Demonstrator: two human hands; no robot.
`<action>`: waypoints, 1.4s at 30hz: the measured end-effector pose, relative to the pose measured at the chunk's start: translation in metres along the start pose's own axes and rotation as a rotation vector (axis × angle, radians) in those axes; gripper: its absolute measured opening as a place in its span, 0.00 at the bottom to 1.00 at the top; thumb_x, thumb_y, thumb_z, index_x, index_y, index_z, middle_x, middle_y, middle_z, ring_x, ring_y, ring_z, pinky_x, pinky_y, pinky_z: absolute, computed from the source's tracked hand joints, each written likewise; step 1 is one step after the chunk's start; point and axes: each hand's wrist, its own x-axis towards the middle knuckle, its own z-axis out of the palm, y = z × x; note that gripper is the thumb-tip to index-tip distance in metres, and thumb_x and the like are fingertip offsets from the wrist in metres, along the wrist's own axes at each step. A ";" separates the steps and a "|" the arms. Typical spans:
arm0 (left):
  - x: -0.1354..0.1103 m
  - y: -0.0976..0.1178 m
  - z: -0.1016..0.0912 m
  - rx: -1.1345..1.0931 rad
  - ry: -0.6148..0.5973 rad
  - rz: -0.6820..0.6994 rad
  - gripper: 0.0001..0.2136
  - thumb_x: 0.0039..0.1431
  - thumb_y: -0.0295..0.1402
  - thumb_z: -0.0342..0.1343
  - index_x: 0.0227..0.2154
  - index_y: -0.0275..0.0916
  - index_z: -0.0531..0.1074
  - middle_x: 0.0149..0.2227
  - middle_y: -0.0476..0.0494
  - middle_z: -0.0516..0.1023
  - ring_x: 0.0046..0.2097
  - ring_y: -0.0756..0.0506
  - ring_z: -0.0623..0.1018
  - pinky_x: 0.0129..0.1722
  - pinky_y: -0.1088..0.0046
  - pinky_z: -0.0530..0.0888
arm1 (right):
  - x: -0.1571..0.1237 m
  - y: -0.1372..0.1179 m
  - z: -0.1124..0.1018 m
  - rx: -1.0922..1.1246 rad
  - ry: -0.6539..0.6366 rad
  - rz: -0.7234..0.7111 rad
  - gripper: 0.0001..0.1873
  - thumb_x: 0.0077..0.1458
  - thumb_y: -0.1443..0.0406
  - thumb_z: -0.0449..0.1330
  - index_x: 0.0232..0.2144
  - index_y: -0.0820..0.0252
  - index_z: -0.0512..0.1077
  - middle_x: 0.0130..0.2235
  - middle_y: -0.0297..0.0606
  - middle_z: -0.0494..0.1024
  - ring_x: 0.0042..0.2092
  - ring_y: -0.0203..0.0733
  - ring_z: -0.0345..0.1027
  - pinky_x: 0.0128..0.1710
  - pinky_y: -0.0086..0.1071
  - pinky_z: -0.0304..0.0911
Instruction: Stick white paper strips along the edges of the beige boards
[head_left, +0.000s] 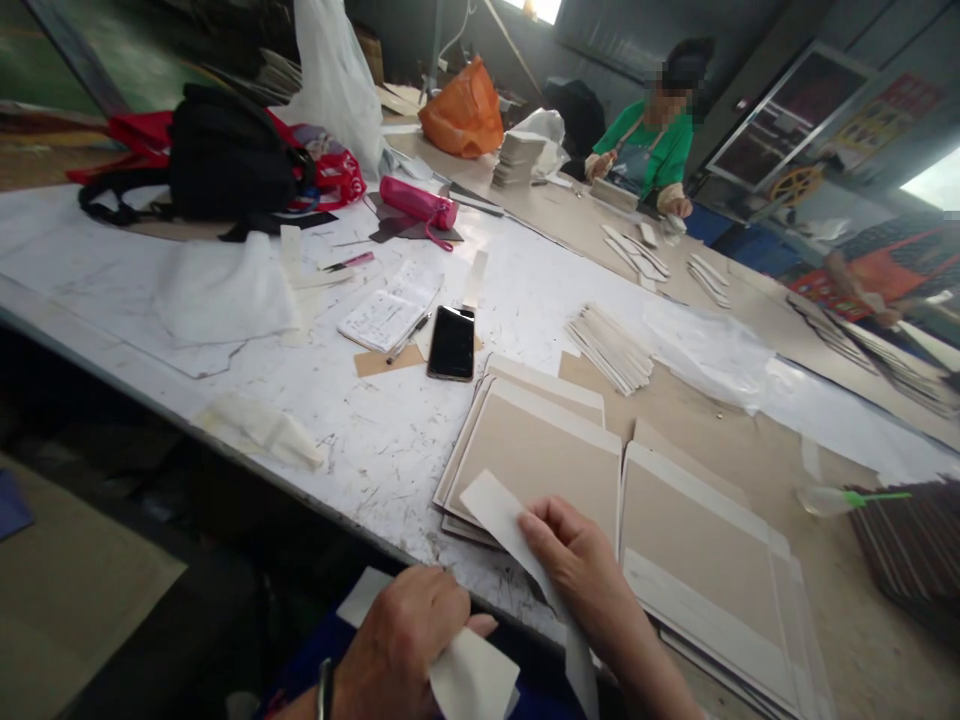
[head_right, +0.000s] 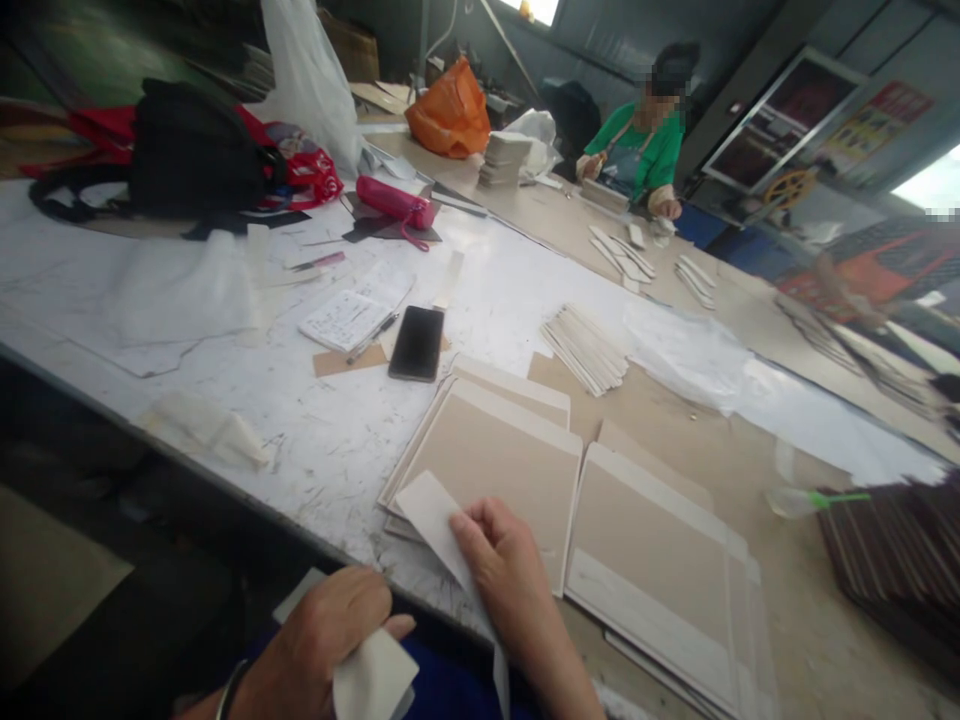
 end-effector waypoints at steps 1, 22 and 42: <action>0.003 -0.003 -0.005 0.047 0.008 0.017 0.12 0.60 0.25 0.46 0.21 0.37 0.60 0.21 0.49 0.64 0.25 0.49 0.66 0.24 0.73 0.61 | 0.007 -0.006 -0.003 -0.034 -0.090 -0.011 0.18 0.50 0.52 0.52 0.22 0.60 0.63 0.22 0.30 0.60 0.25 0.34 0.52 0.24 0.27 0.50; 0.008 -0.026 0.003 0.197 0.140 0.018 0.10 0.62 0.24 0.45 0.41 0.32 0.70 0.49 0.37 0.72 0.53 0.41 0.67 0.52 0.62 0.67 | 0.056 -0.011 -0.008 -0.449 -0.244 -0.100 0.15 0.52 0.59 0.51 0.17 0.59 0.59 0.20 0.30 0.61 0.24 0.34 0.54 0.25 0.29 0.49; 0.008 -0.026 0.003 0.166 0.113 0.063 0.07 0.60 0.23 0.47 0.37 0.31 0.70 0.48 0.33 0.72 0.53 0.40 0.67 0.50 0.62 0.69 | 0.056 -0.012 -0.009 -0.500 -0.215 -0.135 0.16 0.53 0.62 0.52 0.16 0.60 0.58 0.19 0.30 0.61 0.24 0.34 0.54 0.25 0.29 0.48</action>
